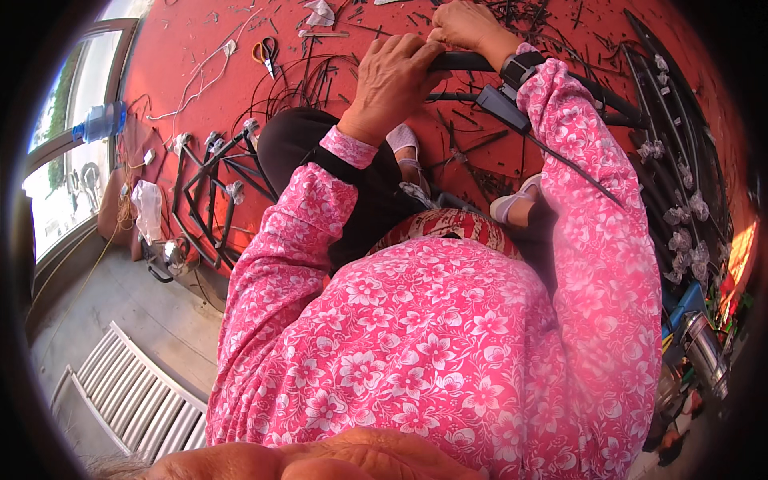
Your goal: The person sits on the floor and assembles a metal frame by hand, bending and interlocking black metal rods into a circular structure. The person repeatedly adjusts the alignment of the rods and secures them together without using visible tools.
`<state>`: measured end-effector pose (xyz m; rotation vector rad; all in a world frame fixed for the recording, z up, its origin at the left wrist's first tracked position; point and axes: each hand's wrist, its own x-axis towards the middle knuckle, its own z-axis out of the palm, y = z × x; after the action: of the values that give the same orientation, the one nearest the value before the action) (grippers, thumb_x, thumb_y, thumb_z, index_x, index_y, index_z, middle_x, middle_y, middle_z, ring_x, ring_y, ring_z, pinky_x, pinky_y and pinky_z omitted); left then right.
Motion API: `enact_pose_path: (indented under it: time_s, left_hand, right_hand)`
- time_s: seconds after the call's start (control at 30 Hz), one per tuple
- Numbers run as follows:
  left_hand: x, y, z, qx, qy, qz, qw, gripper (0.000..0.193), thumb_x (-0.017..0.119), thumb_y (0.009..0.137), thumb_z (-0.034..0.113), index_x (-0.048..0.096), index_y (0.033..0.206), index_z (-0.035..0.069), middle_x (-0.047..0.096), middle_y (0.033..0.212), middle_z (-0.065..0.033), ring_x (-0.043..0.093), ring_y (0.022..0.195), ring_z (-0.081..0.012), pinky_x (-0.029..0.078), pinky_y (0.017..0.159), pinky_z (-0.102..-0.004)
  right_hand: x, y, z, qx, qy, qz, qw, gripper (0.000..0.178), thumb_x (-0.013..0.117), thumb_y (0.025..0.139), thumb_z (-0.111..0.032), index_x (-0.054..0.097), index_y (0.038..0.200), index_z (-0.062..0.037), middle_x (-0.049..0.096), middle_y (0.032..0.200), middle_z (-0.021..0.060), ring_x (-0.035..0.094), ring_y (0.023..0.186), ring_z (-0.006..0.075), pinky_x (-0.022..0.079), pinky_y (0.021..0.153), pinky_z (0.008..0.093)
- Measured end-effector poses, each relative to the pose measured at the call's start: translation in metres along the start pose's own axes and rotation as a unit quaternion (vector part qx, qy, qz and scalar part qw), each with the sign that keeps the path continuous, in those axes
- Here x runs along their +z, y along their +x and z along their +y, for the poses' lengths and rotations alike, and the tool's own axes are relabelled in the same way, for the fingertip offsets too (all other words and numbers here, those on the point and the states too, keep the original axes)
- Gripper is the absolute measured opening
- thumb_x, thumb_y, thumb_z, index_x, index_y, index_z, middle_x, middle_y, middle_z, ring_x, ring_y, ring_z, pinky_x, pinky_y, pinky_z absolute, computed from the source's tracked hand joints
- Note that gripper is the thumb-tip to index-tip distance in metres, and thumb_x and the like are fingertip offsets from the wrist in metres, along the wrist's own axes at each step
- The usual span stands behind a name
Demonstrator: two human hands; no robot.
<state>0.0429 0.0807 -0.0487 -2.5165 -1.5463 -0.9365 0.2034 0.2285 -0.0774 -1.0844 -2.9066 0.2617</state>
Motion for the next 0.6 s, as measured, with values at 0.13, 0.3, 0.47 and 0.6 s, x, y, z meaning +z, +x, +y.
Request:
enact_pose_path:
  time_s: [0.13, 0.3, 0.47, 0.6]
  left_hand:
    - [0.007, 0.011, -0.007, 0.033, -0.025, -0.045, 0.998, 0.029, 0.071, 0.083, 0.026, 0.062, 0.105, 0.01, 0.06, 0.094, -0.0059, 0.062, 0.09, -0.0265, 0.051, 0.077, -0.0417]
    - [0.009, 0.016, -0.01, 0.016, -0.04, -0.046, 0.998, 0.03, 0.07, 0.085, 0.035, 0.062, 0.1, 0.01, 0.065, 0.093, -0.0073, 0.065, 0.093, -0.0278, 0.054, 0.076, -0.042]
    - [0.017, 0.018, -0.015, 0.003, -0.029, -0.038, 0.999, 0.033, 0.071, 0.085, 0.04, 0.064, 0.102, 0.013, 0.066, 0.092, -0.0059, 0.065, 0.092, -0.0268, 0.052, 0.075, -0.0415]
    - [0.019, 0.014, -0.014, -0.014, -0.028, -0.051, 0.998, 0.035, 0.069, 0.086, 0.041, 0.066, 0.106, 0.013, 0.068, 0.098, -0.0055, 0.066, 0.097, -0.027, 0.052, 0.077, -0.0424]
  right_hand:
    - [-0.029, -0.02, 0.019, 0.049, 0.002, -0.026, 0.998, 0.027, 0.073, 0.07, -0.035, 0.074, 0.077, -0.0087, 0.069, 0.073, 0.0148, 0.069, 0.074, 0.0345, 0.054, 0.067, 0.0469]
    - [-0.089, -0.078, 0.084, 0.107, -0.097, -0.075, 0.987, 0.017, 0.063, 0.087, -0.021, 0.068, 0.094, -0.0068, 0.066, 0.084, 0.0141, 0.066, 0.083, 0.0365, 0.05, 0.07, 0.0473]
    - [-0.185, -0.181, 0.139, 0.204, -0.216, -0.017, 0.955, 0.014, 0.063, 0.085, -0.017, 0.066, 0.091, -0.0052, 0.066, 0.086, 0.0189, 0.065, 0.086, 0.0411, 0.049, 0.075, 0.0512]
    - [-0.219, -0.217, 0.192, 0.412, -0.126, -0.072, 0.899, 0.034, 0.071, 0.079, -0.023, 0.066, 0.104, -0.0004, 0.07, 0.097, 0.0183, 0.068, 0.092, 0.0302, 0.051, 0.077, 0.0426]
